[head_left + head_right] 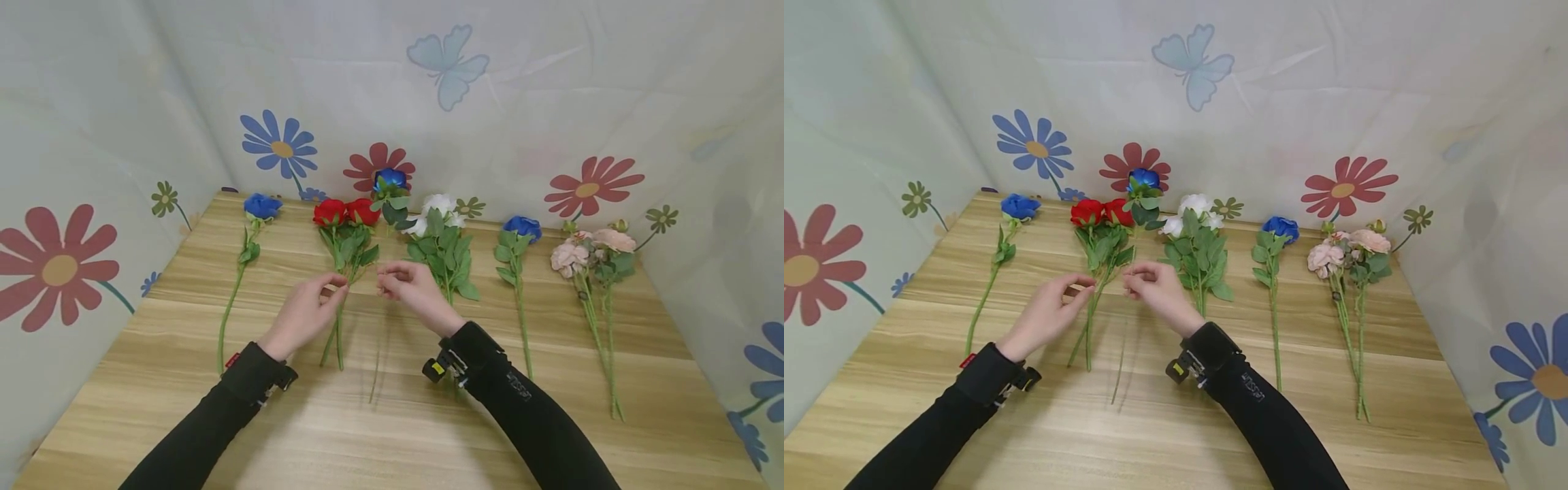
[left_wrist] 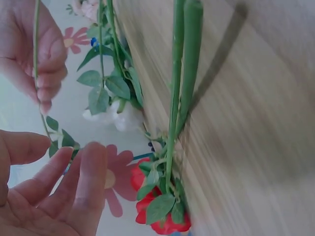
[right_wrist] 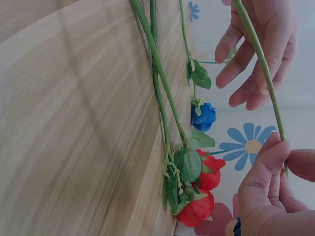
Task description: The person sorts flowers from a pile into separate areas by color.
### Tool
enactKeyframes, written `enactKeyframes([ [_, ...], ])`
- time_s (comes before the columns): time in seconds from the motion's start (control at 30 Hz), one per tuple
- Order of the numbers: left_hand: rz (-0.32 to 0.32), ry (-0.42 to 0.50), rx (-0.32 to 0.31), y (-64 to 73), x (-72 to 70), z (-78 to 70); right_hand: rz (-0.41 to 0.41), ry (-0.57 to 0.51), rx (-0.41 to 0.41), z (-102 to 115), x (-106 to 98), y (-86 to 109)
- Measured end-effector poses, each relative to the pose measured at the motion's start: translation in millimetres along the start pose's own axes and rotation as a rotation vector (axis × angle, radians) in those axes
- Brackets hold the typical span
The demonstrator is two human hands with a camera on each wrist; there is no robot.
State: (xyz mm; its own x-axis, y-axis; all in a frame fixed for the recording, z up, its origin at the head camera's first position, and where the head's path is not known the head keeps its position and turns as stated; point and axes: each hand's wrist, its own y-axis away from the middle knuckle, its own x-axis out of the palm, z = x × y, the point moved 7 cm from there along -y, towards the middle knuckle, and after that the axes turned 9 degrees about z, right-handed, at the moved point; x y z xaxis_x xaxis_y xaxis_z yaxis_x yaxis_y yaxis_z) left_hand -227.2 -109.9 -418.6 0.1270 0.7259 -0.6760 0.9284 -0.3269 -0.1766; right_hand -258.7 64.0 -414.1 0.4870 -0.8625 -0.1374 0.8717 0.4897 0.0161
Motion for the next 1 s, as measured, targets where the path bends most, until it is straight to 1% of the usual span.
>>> enactKeyframes([
  [0.17,-0.03,-0.09,0.051,-3.1,-2.2,-3.2,-0.011,0.005,-0.008,1,-12,9.0],
  [0.37,-0.049,-0.236,0.11,-6.6,-0.8,-8.2,-0.013,0.04,-0.008,4,-27,24.8],
  [0.47,-0.041,-0.304,0.13,-9.1,2.3,-10.5,-0.011,0.051,0.0,5,-37,33.4],
  [0.53,-0.03,-0.332,0.14,-10.6,4.7,-13.0,-0.003,0.049,0.002,5,-44,38.5],
  [0.63,-0.01,-0.348,0.151,-12.2,7.8,-16.9,0.004,0.026,0.003,2,-57,46.2],
  [0.77,-0.006,-0.345,0.163,-13.7,9.6,-21.1,-0.004,0.013,0.0,-1,-78,59.5],
  [0.87,-0.011,-0.348,0.177,-14.8,10.3,-23.1,-0.023,0.006,0.015,-2,-94,71.9],
  [1.0,-0.009,-0.345,0.194,-15.8,12.0,-25.2,-0.028,-0.034,0.046,-7,-115,88.6],
])
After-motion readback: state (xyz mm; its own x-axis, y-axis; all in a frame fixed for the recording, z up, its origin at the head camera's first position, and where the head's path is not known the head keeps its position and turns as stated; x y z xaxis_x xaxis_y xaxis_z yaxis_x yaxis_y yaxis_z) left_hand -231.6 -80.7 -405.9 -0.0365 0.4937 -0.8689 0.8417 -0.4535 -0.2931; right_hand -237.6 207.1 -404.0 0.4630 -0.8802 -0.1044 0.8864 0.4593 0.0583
